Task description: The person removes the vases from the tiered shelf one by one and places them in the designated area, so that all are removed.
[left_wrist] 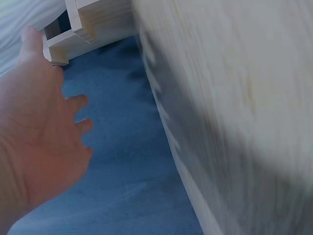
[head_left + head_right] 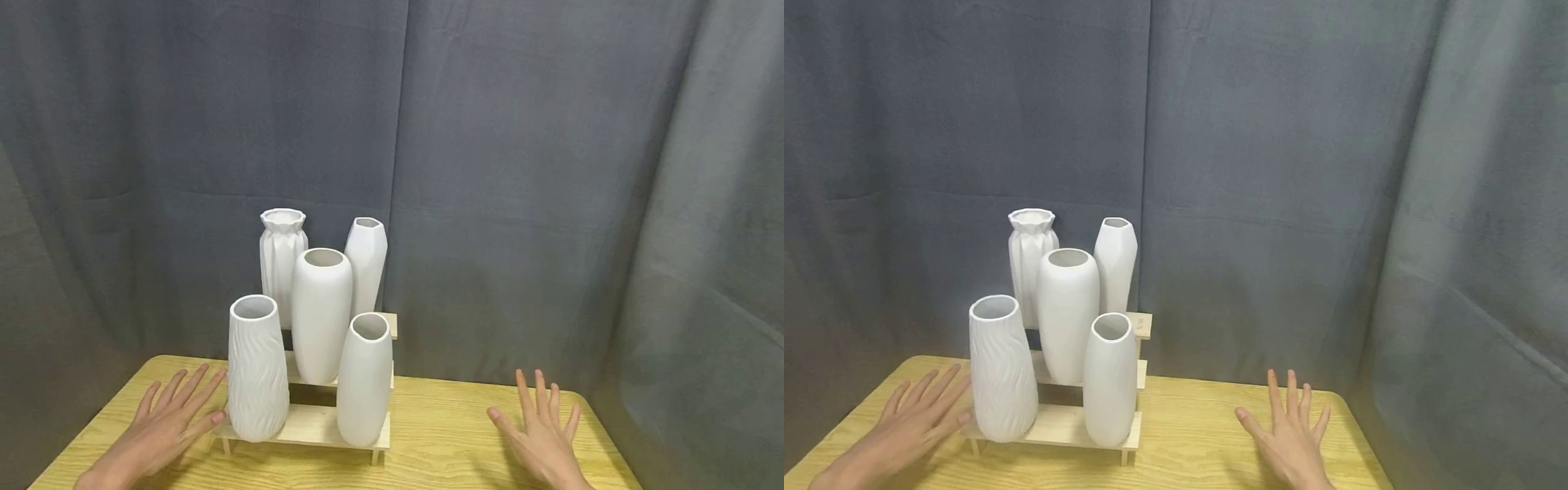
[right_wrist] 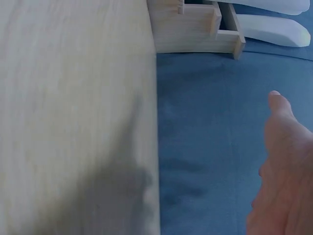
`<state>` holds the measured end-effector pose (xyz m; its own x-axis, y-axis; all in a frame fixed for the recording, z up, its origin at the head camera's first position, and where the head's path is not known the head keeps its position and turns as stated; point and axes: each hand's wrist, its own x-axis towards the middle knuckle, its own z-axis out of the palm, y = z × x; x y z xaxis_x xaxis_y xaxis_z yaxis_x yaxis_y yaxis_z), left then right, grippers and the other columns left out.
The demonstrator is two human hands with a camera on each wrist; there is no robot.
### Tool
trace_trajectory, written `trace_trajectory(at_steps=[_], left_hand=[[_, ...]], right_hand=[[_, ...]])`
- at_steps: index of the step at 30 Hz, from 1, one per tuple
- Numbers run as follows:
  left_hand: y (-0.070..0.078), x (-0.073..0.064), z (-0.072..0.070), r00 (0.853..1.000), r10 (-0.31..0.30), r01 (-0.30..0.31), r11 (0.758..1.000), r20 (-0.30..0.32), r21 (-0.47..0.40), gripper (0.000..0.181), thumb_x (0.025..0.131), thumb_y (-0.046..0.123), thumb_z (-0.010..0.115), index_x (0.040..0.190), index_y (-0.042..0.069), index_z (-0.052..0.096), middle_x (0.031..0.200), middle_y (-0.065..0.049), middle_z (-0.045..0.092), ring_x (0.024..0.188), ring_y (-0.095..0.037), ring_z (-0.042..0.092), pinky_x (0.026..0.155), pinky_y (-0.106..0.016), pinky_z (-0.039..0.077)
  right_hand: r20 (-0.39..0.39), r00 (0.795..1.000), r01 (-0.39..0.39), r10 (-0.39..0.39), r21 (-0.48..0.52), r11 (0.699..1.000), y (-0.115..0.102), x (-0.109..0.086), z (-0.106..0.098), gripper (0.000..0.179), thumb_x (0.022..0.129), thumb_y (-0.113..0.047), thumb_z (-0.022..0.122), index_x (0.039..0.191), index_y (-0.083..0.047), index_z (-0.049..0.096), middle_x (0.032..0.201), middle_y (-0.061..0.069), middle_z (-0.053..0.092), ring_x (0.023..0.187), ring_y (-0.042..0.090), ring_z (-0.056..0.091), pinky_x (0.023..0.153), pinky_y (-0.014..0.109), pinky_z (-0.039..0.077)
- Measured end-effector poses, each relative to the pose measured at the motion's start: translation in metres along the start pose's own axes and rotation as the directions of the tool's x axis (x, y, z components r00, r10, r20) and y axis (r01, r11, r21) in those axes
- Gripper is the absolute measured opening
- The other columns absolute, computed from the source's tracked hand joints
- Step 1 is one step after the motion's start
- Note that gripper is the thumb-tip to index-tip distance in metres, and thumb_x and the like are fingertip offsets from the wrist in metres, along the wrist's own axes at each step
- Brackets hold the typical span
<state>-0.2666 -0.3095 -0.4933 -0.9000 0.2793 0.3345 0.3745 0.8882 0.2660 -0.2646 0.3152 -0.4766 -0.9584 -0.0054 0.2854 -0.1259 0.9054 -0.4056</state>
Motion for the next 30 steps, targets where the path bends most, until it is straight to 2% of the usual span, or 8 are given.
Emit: trace_trajectory(at_steps=[5,9,13,16,18,22,27,30], left_hand=[[-0.001,-0.002,0.003,1.000,-0.011,0.011,1.000,0.015,-0.011,0.074,0.106,0.051,0.049,0.166,0.028,0.013,0.165,-0.023,0.017,0.144,-0.056,0.012,0.109,-0.066,-0.020],[-0.002,-0.003,0.001,1.000,-0.023,0.024,0.999,0.009,-0.042,0.073,0.106,0.049,0.051,0.166,0.027,0.015,0.161,-0.027,0.023,0.142,-0.057,0.016,0.107,-0.072,-0.015],[-0.001,0.001,-0.003,0.999,-0.009,0.007,0.998,-0.041,-0.068,0.065,0.106,0.046,0.054,0.161,0.019,0.033,0.154,-0.026,0.037,0.137,-0.055,0.027,0.103,-0.078,0.006],[0.002,0.002,-0.004,0.998,-0.006,-0.002,0.993,-0.070,-0.118,0.052,0.108,0.040,0.052,0.151,0.011,0.050,0.145,-0.021,0.049,0.132,-0.051,0.039,0.098,-0.071,0.024],[0.004,0.004,-0.003,0.998,-0.014,0.001,0.980,-0.064,-0.198,0.046,0.111,0.034,0.046,0.146,0.006,0.055,0.141,-0.020,0.054,0.128,-0.045,0.046,0.101,-0.056,0.034],[0.010,0.002,-0.002,0.998,-0.067,0.058,0.939,-0.014,-0.338,0.046,0.114,0.029,0.037,0.140,-0.002,0.058,0.136,-0.017,0.060,0.124,-0.037,0.053,0.092,-0.028,0.047],[0.019,0.007,-0.001,0.984,-0.153,0.179,0.892,0.096,-0.416,0.056,0.112,0.041,0.038,0.140,-0.002,0.058,0.131,-0.018,0.062,0.112,-0.031,0.062,0.091,-0.047,0.051],[0.019,0.009,0.002,0.969,-0.204,0.247,0.843,0.140,-0.478,0.055,0.110,0.041,0.046,0.141,-0.002,0.057,0.128,-0.020,0.063,0.097,-0.025,0.066,0.080,-0.043,0.055]], right_hand=[[-0.013,1.000,0.005,-0.004,0.023,1.000,-0.002,-0.002,0.002,0.093,0.099,-0.067,0.048,0.166,-0.021,0.003,0.167,0.021,-0.008,0.147,0.051,-0.014,0.097,0.077,-0.023],[-0.073,0.997,0.039,-0.033,0.080,0.996,-0.016,0.001,-0.001,0.085,0.101,-0.063,0.048,0.164,-0.013,0.020,0.165,0.023,0.015,0.148,0.051,0.008,0.106,0.079,0.001],[-0.131,0.991,0.022,0.001,0.174,0.985,-0.038,0.000,-0.007,0.077,0.102,-0.063,0.047,0.155,-0.007,0.040,0.155,0.020,0.040,0.137,0.048,0.038,0.102,0.072,0.033],[-0.173,0.985,0.020,0.020,0.226,0.974,-0.056,-0.002,-0.010,0.067,0.102,-0.057,0.054,0.145,-0.006,0.052,0.143,0.016,0.055,0.126,0.040,0.054,0.092,0.065,0.047],[-0.202,0.979,0.047,0.005,0.250,0.967,-0.066,-0.003,-0.012,0.056,0.103,-0.047,0.059,0.140,-0.006,0.057,0.135,0.013,0.061,0.120,0.035,0.059,0.090,0.060,0.050],[-0.237,0.970,0.125,-0.055,0.289,0.949,-0.088,-0.006,-0.011,0.039,0.100,-0.022,0.068,0.135,-0.006,0.062,0.127,0.009,0.066,0.113,0.029,0.062,0.092,0.053,0.052],[-0.268,0.955,0.211,-0.129,0.306,0.928,-0.110,-0.009,-0.012,0.036,0.095,-0.011,0.071,0.131,-0.009,0.066,0.120,0.000,0.069,0.108,0.020,0.064,0.090,0.044,0.053],[-0.277,0.943,0.270,-0.183,0.321,0.908,-0.119,-0.005,-0.014,0.036,0.095,-0.011,0.071,0.131,-0.011,0.066,0.118,-0.006,0.068,0.108,0.015,0.064,0.089,0.041,0.053]])
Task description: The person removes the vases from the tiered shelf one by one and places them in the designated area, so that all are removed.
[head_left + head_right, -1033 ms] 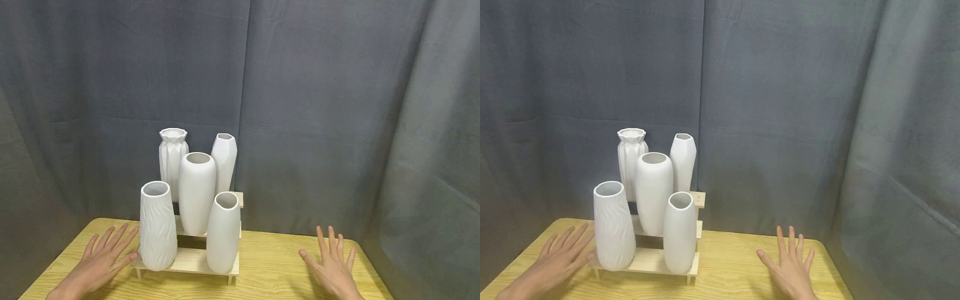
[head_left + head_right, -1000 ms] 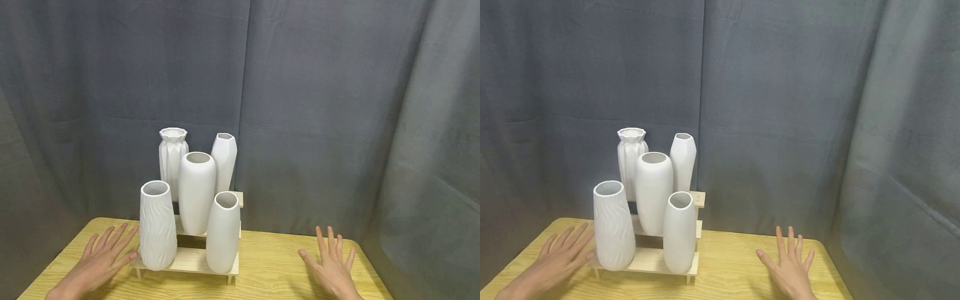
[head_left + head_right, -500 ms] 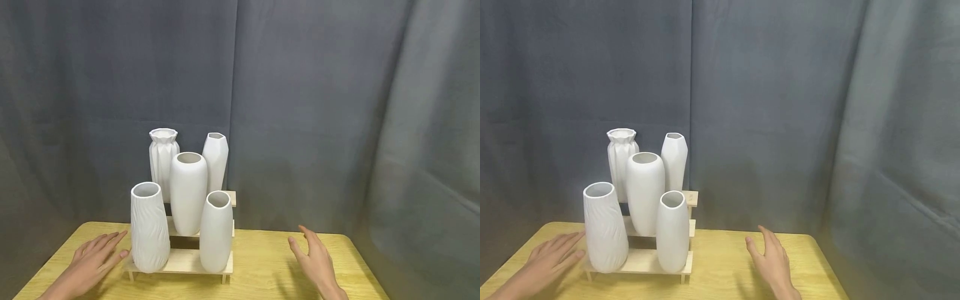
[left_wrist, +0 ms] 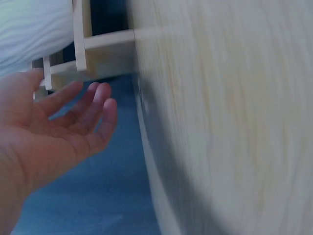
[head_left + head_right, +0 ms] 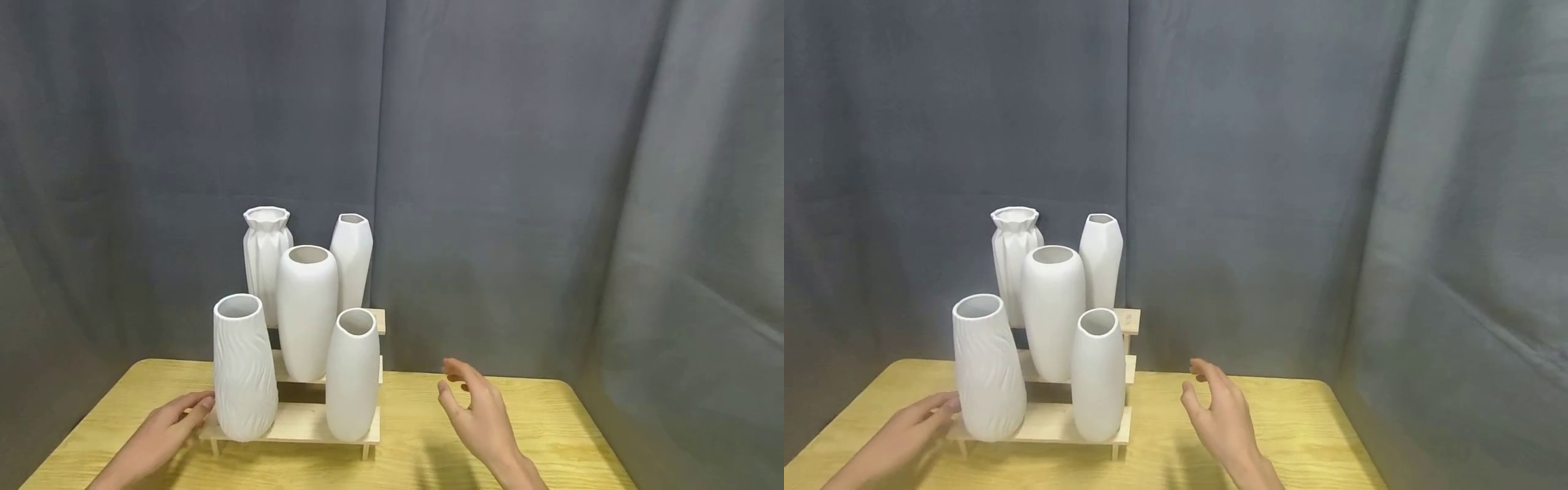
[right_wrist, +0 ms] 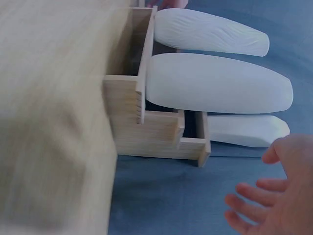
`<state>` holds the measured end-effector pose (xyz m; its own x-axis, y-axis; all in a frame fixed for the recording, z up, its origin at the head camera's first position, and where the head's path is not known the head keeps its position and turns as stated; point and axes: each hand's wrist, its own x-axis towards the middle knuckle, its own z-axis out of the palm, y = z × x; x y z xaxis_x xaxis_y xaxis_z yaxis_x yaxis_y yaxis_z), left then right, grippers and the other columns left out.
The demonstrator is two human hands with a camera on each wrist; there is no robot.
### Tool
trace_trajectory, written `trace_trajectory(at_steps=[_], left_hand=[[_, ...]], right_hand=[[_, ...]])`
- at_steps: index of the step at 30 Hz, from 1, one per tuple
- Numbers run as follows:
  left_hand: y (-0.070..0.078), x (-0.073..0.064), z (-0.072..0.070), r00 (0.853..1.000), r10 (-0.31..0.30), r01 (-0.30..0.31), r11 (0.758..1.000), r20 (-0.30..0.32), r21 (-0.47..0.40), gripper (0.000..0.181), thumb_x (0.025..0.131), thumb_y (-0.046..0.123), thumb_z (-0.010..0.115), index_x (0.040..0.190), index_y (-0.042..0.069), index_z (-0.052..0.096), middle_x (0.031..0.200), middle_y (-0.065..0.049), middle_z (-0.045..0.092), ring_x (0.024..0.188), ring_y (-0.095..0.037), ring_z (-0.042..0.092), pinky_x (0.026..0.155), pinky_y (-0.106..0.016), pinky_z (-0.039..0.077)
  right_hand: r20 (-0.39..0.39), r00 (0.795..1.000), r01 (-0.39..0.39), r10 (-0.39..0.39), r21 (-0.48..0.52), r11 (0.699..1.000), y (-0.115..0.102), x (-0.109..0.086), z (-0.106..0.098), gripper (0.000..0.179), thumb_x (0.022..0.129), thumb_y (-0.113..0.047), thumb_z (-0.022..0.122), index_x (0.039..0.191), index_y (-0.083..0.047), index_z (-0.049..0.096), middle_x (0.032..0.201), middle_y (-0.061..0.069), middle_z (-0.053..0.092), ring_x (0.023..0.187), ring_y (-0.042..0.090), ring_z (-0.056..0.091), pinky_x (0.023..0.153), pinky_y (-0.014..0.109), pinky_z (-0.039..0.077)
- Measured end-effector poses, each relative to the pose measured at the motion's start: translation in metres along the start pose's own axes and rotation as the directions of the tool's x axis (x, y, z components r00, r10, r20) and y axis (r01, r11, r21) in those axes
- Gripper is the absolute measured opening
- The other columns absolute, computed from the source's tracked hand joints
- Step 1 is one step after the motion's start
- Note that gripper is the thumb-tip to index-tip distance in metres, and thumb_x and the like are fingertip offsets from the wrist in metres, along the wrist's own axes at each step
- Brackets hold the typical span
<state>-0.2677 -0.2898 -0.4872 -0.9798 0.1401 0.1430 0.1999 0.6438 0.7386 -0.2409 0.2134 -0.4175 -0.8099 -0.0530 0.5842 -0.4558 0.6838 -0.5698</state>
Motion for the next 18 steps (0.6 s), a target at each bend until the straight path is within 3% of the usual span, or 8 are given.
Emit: trace_trajectory(at_steps=[3,6,9,14,18], left_hand=[[-0.002,0.002,0.004,0.996,-0.087,0.091,0.980,0.032,-0.179,0.052,0.108,0.034,0.055,0.142,-0.005,0.054,0.132,-0.025,0.059,0.102,-0.026,0.064,0.077,-0.040,0.058],[-0.004,0.003,0.005,0.980,-0.184,0.200,0.914,0.078,-0.352,0.052,0.106,0.025,0.059,0.143,-0.009,0.050,0.141,-0.028,0.052,0.115,-0.028,0.059,0.083,-0.043,0.058],[-0.008,0.002,0.007,0.962,-0.248,0.271,0.851,0.112,-0.450,0.053,0.102,0.017,0.063,0.145,-0.010,0.047,0.139,-0.024,0.054,0.112,-0.025,0.060,0.085,-0.043,0.057],[-0.015,0.001,0.008,0.948,-0.269,0.318,0.754,0.171,-0.576,0.057,0.097,0.013,0.070,0.146,-0.008,0.048,0.132,-0.012,0.061,0.105,-0.020,0.064,0.086,-0.041,0.057],[-0.021,0.000,0.006,0.944,-0.251,0.329,0.676,0.214,-0.660,0.051,0.097,0.012,0.071,0.143,-0.004,0.055,0.128,-0.003,0.063,0.105,-0.016,0.063,0.090,-0.042,0.056]], right_hand=[[0.018,0.999,0.045,-0.046,0.047,0.998,-0.003,0.005,0.000,0.037,0.096,-0.010,0.071,0.132,-0.014,0.065,0.117,-0.008,0.068,0.110,0.012,0.063,0.090,0.038,0.053],[0.029,0.997,0.066,-0.069,0.084,0.994,-0.006,0.010,0.000,0.037,0.096,-0.011,0.072,0.132,-0.015,0.065,0.117,-0.010,0.067,0.110,0.013,0.064,0.089,0.036,0.054],[0.029,0.997,0.062,-0.066,0.125,0.990,-0.009,0.013,0.003,0.035,0.096,-0.011,0.072,0.130,-0.015,0.066,0.116,-0.010,0.068,0.108,0.017,0.065,0.088,0.038,0.054],[0.022,1.000,-0.018,0.013,0.248,0.969,-0.016,0.015,0.012,0.029,0.096,-0.011,0.072,0.125,-0.015,0.068,0.112,-0.009,0.070,0.103,0.014,0.066,0.088,0.046,0.055],[0.039,0.996,-0.083,0.074,0.334,0.939,-0.022,0.015,0.022,0.028,0.096,-0.013,0.073,0.123,-0.017,0.069,0.110,-0.008,0.071,0.101,0.009,0.066,0.088,0.041,0.056]])
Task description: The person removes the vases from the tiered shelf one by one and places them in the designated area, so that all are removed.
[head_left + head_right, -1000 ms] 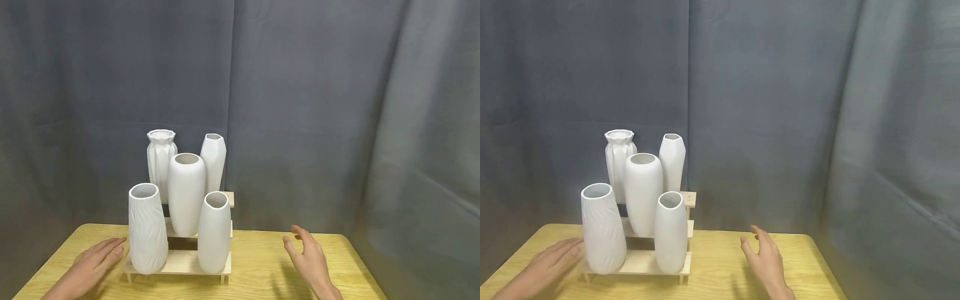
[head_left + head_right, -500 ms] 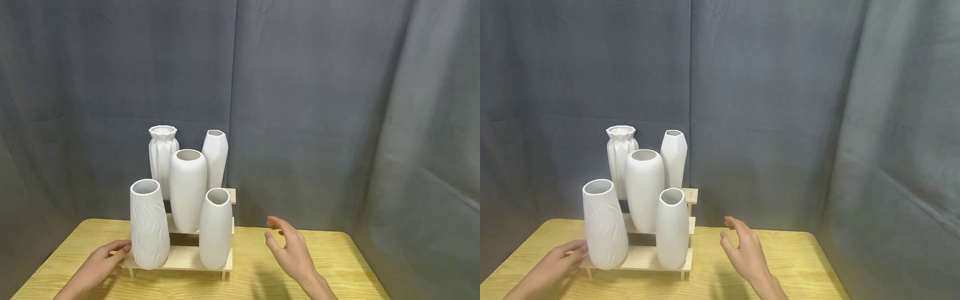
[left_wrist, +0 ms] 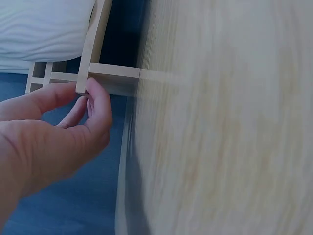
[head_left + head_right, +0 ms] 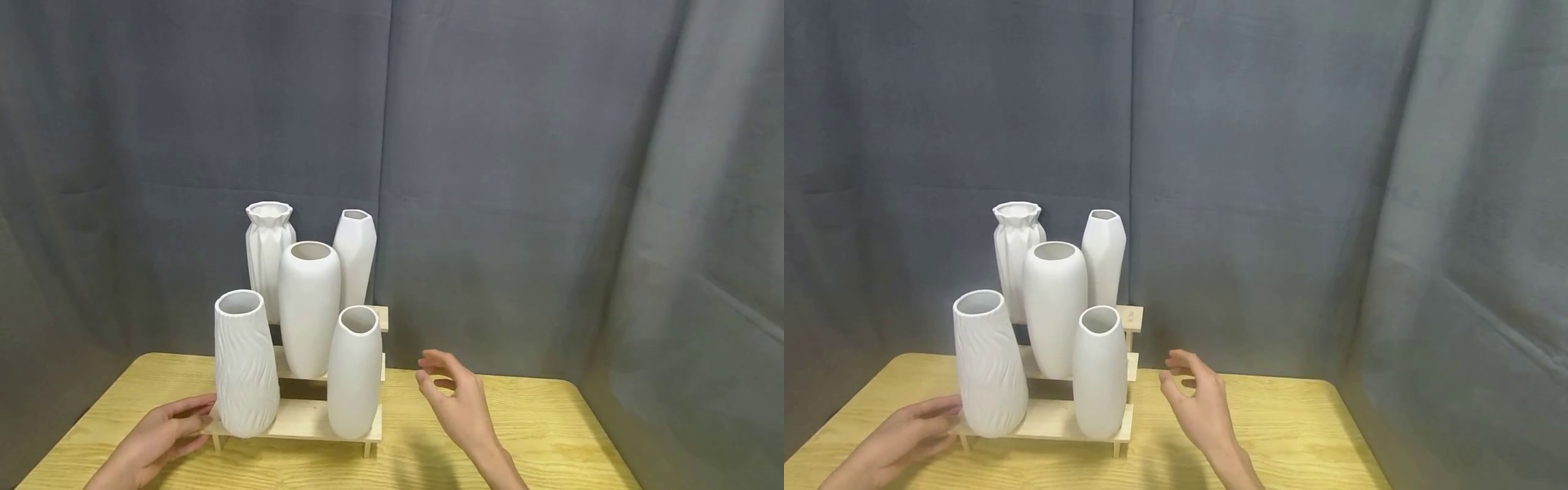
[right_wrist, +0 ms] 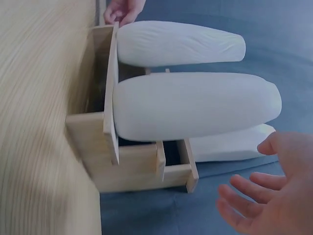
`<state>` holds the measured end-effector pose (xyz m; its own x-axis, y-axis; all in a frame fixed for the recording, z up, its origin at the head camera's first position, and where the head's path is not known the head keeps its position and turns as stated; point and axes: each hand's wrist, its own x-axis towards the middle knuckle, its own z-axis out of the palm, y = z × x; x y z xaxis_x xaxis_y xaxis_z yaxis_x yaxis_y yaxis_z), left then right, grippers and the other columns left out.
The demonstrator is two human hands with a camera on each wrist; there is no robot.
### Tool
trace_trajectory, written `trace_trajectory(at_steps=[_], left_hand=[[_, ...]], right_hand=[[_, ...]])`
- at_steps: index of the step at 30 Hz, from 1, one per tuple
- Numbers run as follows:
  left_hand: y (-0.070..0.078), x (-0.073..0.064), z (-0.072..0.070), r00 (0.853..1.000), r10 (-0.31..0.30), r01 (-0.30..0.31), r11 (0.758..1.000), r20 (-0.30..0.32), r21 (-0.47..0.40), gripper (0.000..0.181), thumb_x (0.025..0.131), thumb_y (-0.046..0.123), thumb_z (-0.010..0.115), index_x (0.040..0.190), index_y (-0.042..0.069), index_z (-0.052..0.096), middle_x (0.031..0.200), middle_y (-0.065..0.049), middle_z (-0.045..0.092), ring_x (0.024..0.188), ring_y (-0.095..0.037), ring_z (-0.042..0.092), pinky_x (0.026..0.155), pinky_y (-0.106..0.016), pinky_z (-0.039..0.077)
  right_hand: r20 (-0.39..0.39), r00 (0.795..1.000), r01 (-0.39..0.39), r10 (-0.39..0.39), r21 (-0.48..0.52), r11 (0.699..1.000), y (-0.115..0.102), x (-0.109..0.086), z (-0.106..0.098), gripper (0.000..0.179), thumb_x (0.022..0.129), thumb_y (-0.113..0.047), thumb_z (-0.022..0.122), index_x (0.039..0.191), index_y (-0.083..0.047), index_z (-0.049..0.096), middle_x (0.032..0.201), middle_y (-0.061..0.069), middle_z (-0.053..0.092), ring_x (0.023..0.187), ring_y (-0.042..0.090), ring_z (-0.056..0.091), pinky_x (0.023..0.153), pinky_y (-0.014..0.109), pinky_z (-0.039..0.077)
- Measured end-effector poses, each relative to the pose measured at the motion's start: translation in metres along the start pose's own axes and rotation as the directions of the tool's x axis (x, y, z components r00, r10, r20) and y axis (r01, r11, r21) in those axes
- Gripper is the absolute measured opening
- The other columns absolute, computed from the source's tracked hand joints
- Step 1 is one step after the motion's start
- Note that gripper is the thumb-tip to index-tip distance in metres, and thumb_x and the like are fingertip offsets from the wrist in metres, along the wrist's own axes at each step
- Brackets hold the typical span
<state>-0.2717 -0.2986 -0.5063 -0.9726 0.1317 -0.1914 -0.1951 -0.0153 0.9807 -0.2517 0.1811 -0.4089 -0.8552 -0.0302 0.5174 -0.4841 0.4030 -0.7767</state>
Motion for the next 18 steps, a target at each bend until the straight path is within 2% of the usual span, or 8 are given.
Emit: trace_trajectory(at_steps=[3,9,11,14,18], left_hand=[[-0.001,0.000,-0.003,1.000,0.001,0.000,0.999,0.028,-0.045,0.046,0.098,0.011,0.070,0.141,0.000,0.059,0.126,-0.001,0.063,0.106,-0.015,0.063,0.091,-0.042,0.055],[-0.003,-0.001,-0.006,0.998,0.001,0.006,0.995,0.064,-0.097,0.033,0.100,0.012,0.067,0.133,0.013,0.069,0.122,0.006,0.064,0.106,-0.014,0.063,0.091,-0.041,0.055],[-0.002,-0.001,-0.005,0.997,-0.003,0.010,0.994,0.073,-0.106,0.030,0.101,0.013,0.067,0.130,0.017,0.071,0.121,0.007,0.065,0.106,-0.014,0.063,0.091,-0.041,0.055],[-0.001,-0.001,-0.005,0.997,-0.004,0.013,0.994,0.078,-0.112,0.029,0.101,0.014,0.067,0.129,0.019,0.072,0.122,0.007,0.064,0.106,-0.015,0.064,0.091,-0.040,0.055],[-0.003,-0.002,-0.005,0.997,-0.007,0.018,0.991,0.082,-0.129,0.027,0.101,0.014,0.066,0.126,0.022,0.073,0.122,0.008,0.064,0.106,-0.015,0.064,0.091,-0.039,0.055]], right_hand=[[0.019,1.000,-0.002,0.001,0.048,0.999,-0.002,0.001,0.009,0.030,0.094,-0.016,0.076,0.123,-0.019,0.069,0.111,-0.008,0.071,0.103,0.012,0.067,0.089,0.037,0.056],[0.071,0.989,0.125,-0.127,0.034,0.992,-0.005,0.004,0.029,0.046,0.088,-0.027,0.083,0.131,-0.022,0.066,0.125,-0.010,0.066,0.114,0.017,0.063,0.093,0.041,0.054],[0.081,0.986,0.146,-0.148,0.031,0.989,-0.005,0.005,0.035,0.054,0.086,-0.030,0.086,0.134,-0.021,0.064,0.129,-0.009,0.064,0.116,0.020,0.062,0.094,0.042,0.053],[0.090,0.986,0.136,-0.139,0.045,0.990,-0.005,0.006,0.044,0.064,0.082,-0.035,0.089,0.139,-0.023,0.061,0.131,-0.009,0.062,0.118,0.020,0.061,0.095,0.044,0.052],[0.106,0.991,0.075,-0.084,0.090,0.993,-0.004,0.007,0.054,0.071,0.076,-0.038,0.092,0.138,-0.028,0.059,0.129,-0.009,0.063,0.117,0.020,0.059,0.095,0.051,0.051]])
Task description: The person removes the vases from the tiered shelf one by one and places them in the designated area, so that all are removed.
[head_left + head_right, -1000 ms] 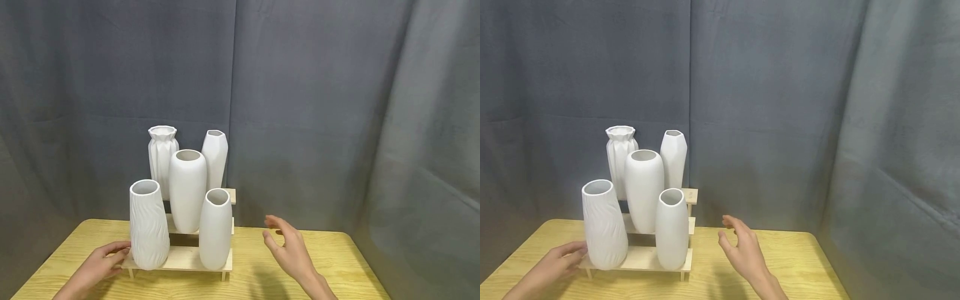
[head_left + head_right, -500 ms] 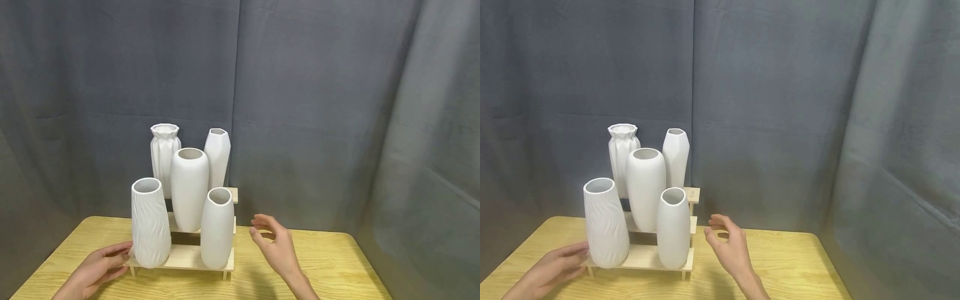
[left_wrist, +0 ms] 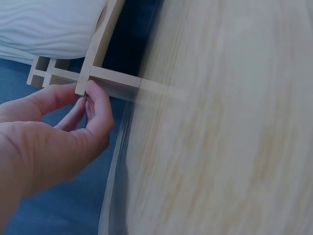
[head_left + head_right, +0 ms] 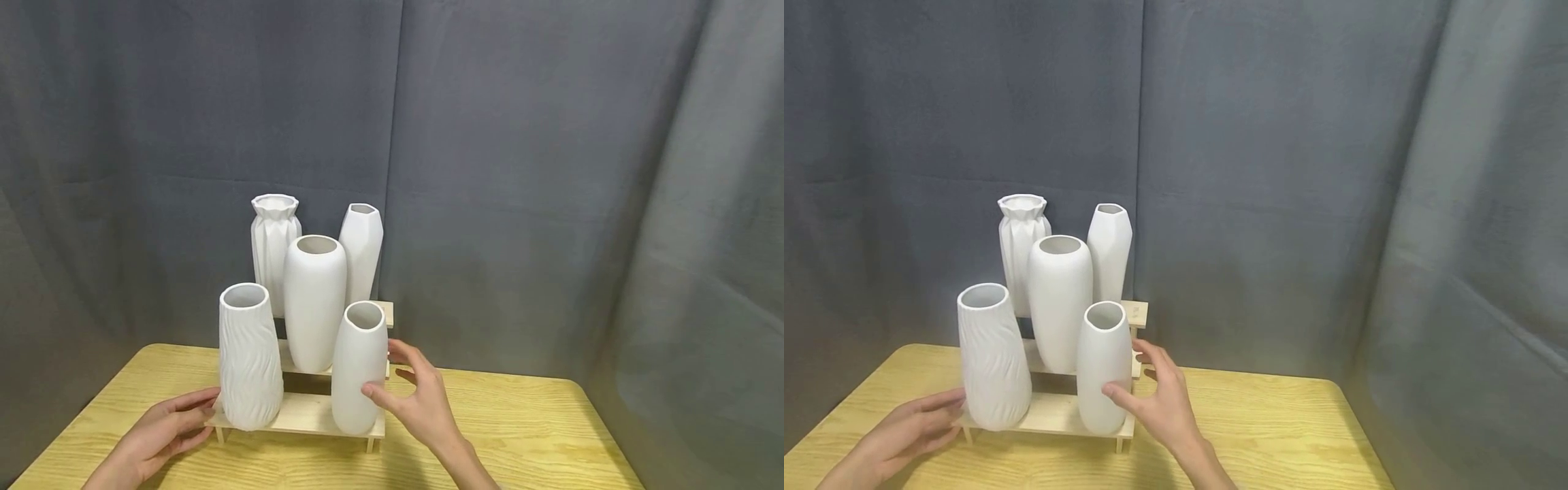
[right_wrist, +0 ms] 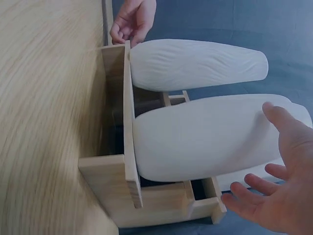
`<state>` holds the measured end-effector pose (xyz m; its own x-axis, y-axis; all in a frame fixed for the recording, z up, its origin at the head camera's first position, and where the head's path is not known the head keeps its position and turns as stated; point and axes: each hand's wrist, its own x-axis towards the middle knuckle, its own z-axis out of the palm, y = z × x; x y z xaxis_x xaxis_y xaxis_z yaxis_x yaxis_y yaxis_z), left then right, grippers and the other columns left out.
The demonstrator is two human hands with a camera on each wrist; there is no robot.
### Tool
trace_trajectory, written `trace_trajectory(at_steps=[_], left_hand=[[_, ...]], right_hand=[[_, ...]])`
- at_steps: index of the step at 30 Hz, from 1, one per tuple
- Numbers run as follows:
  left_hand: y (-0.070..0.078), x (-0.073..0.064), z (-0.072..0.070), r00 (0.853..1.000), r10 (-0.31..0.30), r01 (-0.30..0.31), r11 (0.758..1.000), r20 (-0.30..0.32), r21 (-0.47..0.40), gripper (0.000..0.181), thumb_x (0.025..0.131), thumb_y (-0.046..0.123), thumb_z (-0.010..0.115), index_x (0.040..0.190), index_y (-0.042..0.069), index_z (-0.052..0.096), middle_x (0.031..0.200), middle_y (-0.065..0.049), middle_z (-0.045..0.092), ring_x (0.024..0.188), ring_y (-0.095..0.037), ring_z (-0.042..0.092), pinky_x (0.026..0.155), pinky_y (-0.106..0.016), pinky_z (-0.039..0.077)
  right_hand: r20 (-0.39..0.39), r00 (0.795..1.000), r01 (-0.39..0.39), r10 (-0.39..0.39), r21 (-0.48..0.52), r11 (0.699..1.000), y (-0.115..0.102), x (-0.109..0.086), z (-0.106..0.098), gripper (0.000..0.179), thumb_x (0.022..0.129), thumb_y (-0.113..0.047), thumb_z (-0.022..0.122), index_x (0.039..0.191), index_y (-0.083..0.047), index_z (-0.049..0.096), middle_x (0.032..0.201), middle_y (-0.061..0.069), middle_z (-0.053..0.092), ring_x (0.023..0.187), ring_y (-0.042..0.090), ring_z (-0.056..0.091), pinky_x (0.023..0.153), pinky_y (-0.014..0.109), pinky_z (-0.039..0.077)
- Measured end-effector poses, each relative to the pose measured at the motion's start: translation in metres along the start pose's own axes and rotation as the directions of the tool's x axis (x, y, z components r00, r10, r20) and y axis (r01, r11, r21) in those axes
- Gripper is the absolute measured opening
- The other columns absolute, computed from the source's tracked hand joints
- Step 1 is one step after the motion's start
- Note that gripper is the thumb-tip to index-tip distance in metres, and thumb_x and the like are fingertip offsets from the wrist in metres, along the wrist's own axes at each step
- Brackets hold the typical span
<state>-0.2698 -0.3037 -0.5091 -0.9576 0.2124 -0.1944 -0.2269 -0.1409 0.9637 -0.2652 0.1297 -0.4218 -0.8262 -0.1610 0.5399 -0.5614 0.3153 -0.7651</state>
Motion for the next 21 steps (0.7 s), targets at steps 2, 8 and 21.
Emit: trace_trajectory(at_steps=[2,8,21], left_hand=[[-0.001,0.001,0.000,1.000,0.000,0.000,1.000,0.009,-0.010,0.026,0.101,0.013,0.066,0.123,0.024,0.074,0.121,0.009,0.065,0.105,-0.014,0.064,0.090,-0.039,0.055],[-0.002,0.003,0.000,0.999,0.014,-0.014,1.000,0.036,-0.020,0.027,0.102,0.011,0.064,0.116,0.030,0.076,0.119,0.011,0.066,0.105,-0.012,0.064,0.090,-0.036,0.055],[-0.006,0.003,-0.012,0.992,0.008,0.008,0.991,0.124,-0.132,0.034,0.105,0.004,0.056,0.119,0.029,0.075,0.124,0.008,0.064,0.107,-0.013,0.062,0.092,-0.036,0.054]], right_hand=[[0.010,1.000,-0.024,0.024,0.028,0.999,0.002,0.000,0.004,0.073,0.075,-0.039,0.093,0.138,-0.028,0.058,0.128,-0.008,0.063,0.117,0.023,0.059,0.094,0.053,0.051],[0.041,0.996,-0.081,0.078,0.072,0.994,0.004,0.002,0.014,0.084,0.071,-0.038,0.095,0.143,-0.029,0.053,0.128,-0.007,0.062,0.116,0.023,0.058,0.090,0.046,0.054],[0.002,0.994,-0.108,0.108,0.130,0.986,-0.001,0.003,0.022,0.082,0.069,-0.034,0.097,0.140,-0.034,0.057,0.125,-0.006,0.065,0.113,0.019,0.062,0.088,0.047,0.054]])
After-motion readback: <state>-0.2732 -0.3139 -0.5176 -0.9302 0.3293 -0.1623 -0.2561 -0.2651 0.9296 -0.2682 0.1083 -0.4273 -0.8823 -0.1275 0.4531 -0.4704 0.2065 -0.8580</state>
